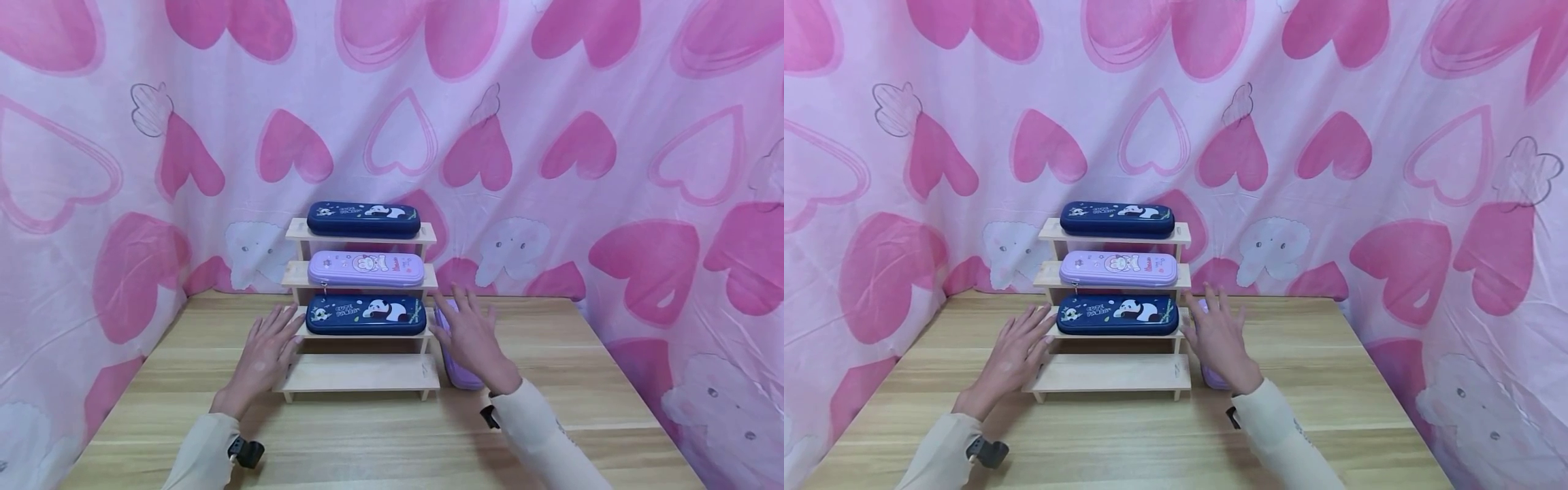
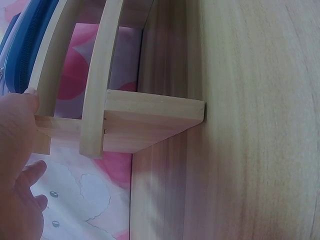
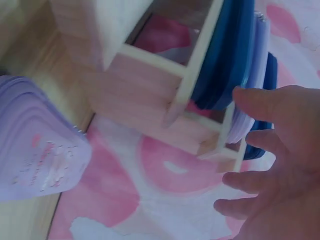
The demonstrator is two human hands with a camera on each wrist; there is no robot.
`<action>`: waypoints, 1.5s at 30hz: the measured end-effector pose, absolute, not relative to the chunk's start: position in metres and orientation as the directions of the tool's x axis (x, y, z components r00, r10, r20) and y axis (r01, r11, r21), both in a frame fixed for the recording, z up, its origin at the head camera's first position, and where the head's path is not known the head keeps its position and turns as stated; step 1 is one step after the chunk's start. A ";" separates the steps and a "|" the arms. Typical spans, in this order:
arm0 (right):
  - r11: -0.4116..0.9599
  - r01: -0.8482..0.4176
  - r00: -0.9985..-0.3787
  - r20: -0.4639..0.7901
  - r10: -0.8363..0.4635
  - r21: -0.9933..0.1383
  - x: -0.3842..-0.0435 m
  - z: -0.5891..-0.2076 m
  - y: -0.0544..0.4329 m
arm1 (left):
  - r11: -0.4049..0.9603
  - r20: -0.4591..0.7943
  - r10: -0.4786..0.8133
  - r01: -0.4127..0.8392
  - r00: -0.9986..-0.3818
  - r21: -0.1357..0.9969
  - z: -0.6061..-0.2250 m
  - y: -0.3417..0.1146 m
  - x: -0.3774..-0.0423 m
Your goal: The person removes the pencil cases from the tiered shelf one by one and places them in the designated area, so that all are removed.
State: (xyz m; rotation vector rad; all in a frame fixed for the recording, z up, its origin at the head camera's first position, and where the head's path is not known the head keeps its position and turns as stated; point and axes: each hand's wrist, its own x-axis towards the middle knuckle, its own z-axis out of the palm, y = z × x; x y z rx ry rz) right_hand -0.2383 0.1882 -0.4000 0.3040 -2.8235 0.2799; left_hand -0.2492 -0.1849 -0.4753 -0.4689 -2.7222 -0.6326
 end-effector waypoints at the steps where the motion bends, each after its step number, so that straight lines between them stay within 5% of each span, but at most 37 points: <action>1: 0.954 -0.248 -0.935 0.298 -0.192 -0.165 -0.238 -0.397 0.186 | 0.848 0.364 0.243 0.379 -0.899 0.370 -0.475 -0.185 -0.249; 21: 0.834 -0.532 -0.833 0.265 -0.486 -0.145 -0.236 -0.392 0.160 | 0.855 0.346 0.240 0.366 -0.907 0.367 -0.475 -0.186 -0.249; 45: 0.751 -0.651 -0.753 0.224 -0.619 -0.113 -0.254 -0.404 0.140 | 0.856 0.338 0.225 0.351 -0.914 0.380 -0.475 -0.184 -0.248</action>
